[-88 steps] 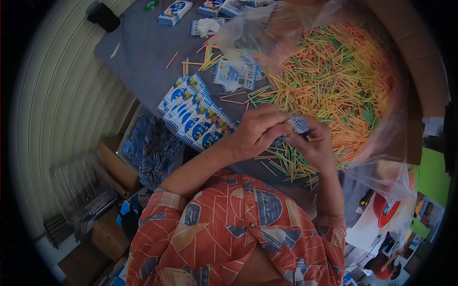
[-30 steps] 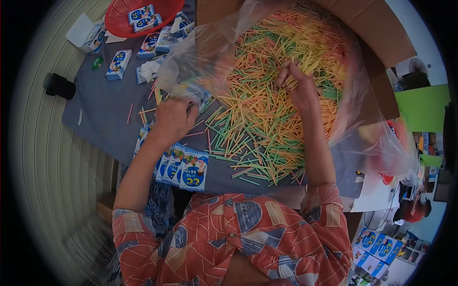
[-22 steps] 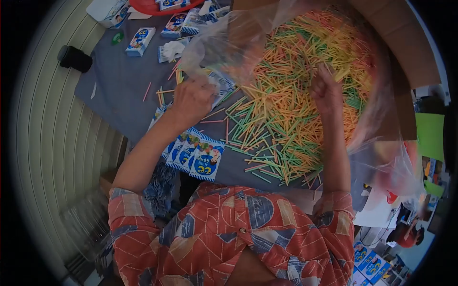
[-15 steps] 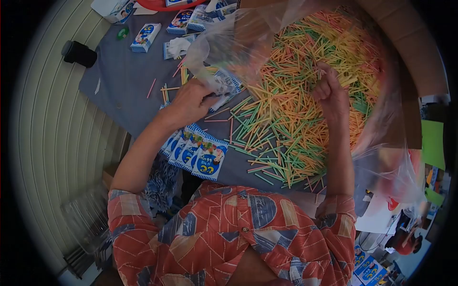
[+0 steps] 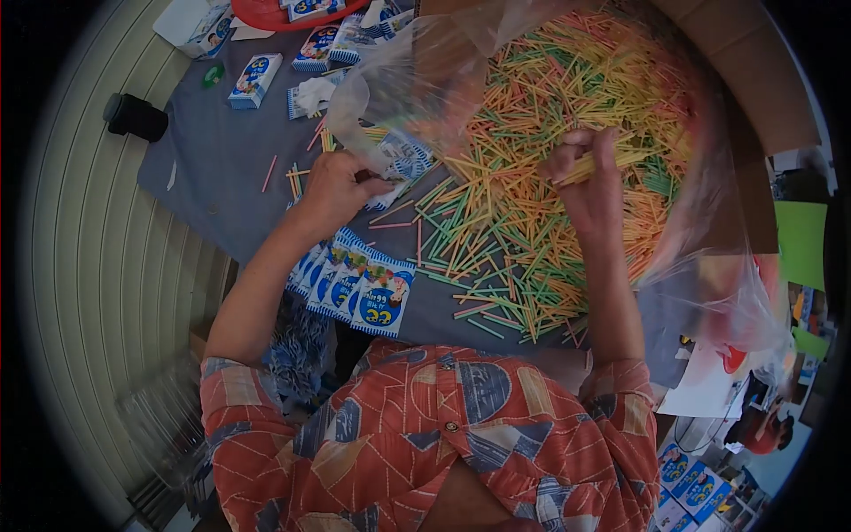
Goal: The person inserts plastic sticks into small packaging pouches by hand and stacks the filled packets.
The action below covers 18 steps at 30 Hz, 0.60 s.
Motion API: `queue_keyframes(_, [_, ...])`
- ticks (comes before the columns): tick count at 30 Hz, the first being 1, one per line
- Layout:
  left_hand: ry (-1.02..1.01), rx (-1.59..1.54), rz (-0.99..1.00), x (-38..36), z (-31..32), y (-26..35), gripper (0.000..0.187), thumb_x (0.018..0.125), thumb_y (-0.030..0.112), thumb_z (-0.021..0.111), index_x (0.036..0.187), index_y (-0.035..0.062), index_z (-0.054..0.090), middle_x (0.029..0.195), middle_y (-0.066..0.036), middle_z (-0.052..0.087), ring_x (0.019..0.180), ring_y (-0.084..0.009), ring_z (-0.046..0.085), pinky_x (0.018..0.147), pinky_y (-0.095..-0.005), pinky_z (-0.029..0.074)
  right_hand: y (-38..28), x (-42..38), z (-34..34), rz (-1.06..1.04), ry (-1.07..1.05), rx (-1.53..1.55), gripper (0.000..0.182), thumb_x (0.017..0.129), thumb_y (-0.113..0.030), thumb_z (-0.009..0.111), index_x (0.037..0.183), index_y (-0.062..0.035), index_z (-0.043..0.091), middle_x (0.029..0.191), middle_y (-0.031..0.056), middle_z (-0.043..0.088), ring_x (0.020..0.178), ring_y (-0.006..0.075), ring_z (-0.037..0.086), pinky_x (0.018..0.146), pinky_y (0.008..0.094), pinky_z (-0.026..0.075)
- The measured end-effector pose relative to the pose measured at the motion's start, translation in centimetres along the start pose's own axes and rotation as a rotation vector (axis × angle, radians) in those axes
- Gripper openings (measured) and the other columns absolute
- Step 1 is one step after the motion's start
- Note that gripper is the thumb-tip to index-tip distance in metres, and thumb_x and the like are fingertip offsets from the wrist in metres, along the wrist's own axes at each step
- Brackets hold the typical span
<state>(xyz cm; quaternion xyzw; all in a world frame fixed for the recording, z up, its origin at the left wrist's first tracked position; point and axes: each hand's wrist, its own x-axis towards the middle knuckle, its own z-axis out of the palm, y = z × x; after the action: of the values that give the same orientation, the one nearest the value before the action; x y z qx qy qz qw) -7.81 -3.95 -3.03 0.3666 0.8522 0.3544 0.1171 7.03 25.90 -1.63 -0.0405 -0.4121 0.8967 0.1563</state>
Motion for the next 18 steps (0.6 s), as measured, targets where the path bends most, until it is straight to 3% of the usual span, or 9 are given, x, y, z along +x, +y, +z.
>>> queue_keyframes(1, [-0.008,-0.069,0.026,0.1,-0.1,0.1,0.016,0.074,0.009,0.080,0.084,-0.0008,0.072,0.072,-0.014,0.067,0.063,-0.0227,0.065,0.061,-0.0341,0.050,0.4,-0.2,0.9,-0.037,0.105,-0.078,0.053,0.104,-0.050,0.038,0.103,-0.0020,0.060,0.066,0.0052,0.055,0.064,0.0193,0.053,0.072,0.0398,0.049])
queue_keyframes(2, [-0.012,-0.071,0.040,-0.1,0.0,0.9,0.016,0.074,0.009,0.080,0.084,-0.0008,0.072,0.072,-0.014,0.067,0.063,-0.0227,0.065,0.061,-0.0341,0.050,0.6,-0.4,1.5,-0.050,0.112,-0.082,0.053,0.104,-0.050,0.038,0.103,-0.0020,0.060,0.066,0.0052,0.055,0.064,0.0193,0.053,0.072,0.0398,0.049])
queue_keyframes(4, [-0.081,-0.278,0.014,-1.2,0.3,4.0,0.017,0.077,0.005,0.080,0.079,-0.0029,0.065,0.067,-0.005,0.063,0.065,-0.0083,0.060,0.059,-0.0264,0.048,0.8,-0.8,2.5,-0.042,0.045,-0.015,0.054,0.104,-0.051,0.035,0.105,-0.0025,0.058,0.084,0.0132,0.065,0.084,0.0274,0.062,0.086,0.0433,0.050])
queue_keyframes(6, [-0.104,-0.358,0.045,-1.6,1.0,6.5,0.017,0.077,0.005,0.081,0.079,-0.0028,0.065,0.069,-0.004,0.064,0.066,-0.0069,0.060,0.059,-0.0247,0.048,0.9,-1.1,3.1,-0.052,-0.051,0.013,0.054,0.105,-0.052,0.032,0.107,-0.0030,0.056,0.096,0.0191,0.071,0.104,0.0328,0.066,0.095,0.0446,0.049])
queue_keyframes(12, [-0.060,-0.604,0.054,-2.0,4.3,10.2,0.014,0.078,0.002,0.081,0.081,-0.0013,0.067,0.076,-0.002,0.065,0.070,-0.0061,0.061,0.062,-0.0227,0.049,0.8,-2.7,6.3,-0.089,-0.256,-0.048,0.053,0.104,-0.052,0.034,0.106,-0.0038,0.056,0.099,0.0201,0.070,0.102,0.0287,0.067,0.094,0.0429,0.051])
queue_keyframes(16, [0.057,-0.755,0.180,-2.5,5.7,11.0,0.017,0.077,0.002,0.081,0.089,-0.0036,0.069,0.086,-0.006,0.068,0.075,-0.0092,0.063,0.064,-0.0254,0.050,0.7,-4.2,6.6,-0.016,-0.123,-0.254,0.060,0.101,-0.059,0.036,0.102,-0.0038,0.059,0.094,0.0189,0.069,0.105,0.0356,0.064,0.094,0.0477,0.050])
queue_keyframes(18, [0.108,-0.737,0.249,-2.6,5.9,11.2,0.017,0.078,0.000,0.079,0.092,-0.0032,0.070,0.089,-0.007,0.068,0.079,-0.0095,0.064,0.067,-0.0257,0.052,0.7,-4.5,6.4,-0.069,-0.185,-0.309,0.052,0.105,-0.048,0.037,0.106,-0.0022,0.061,0.101,0.0172,0.070,0.103,0.0263,0.066,0.095,0.0418,0.050])
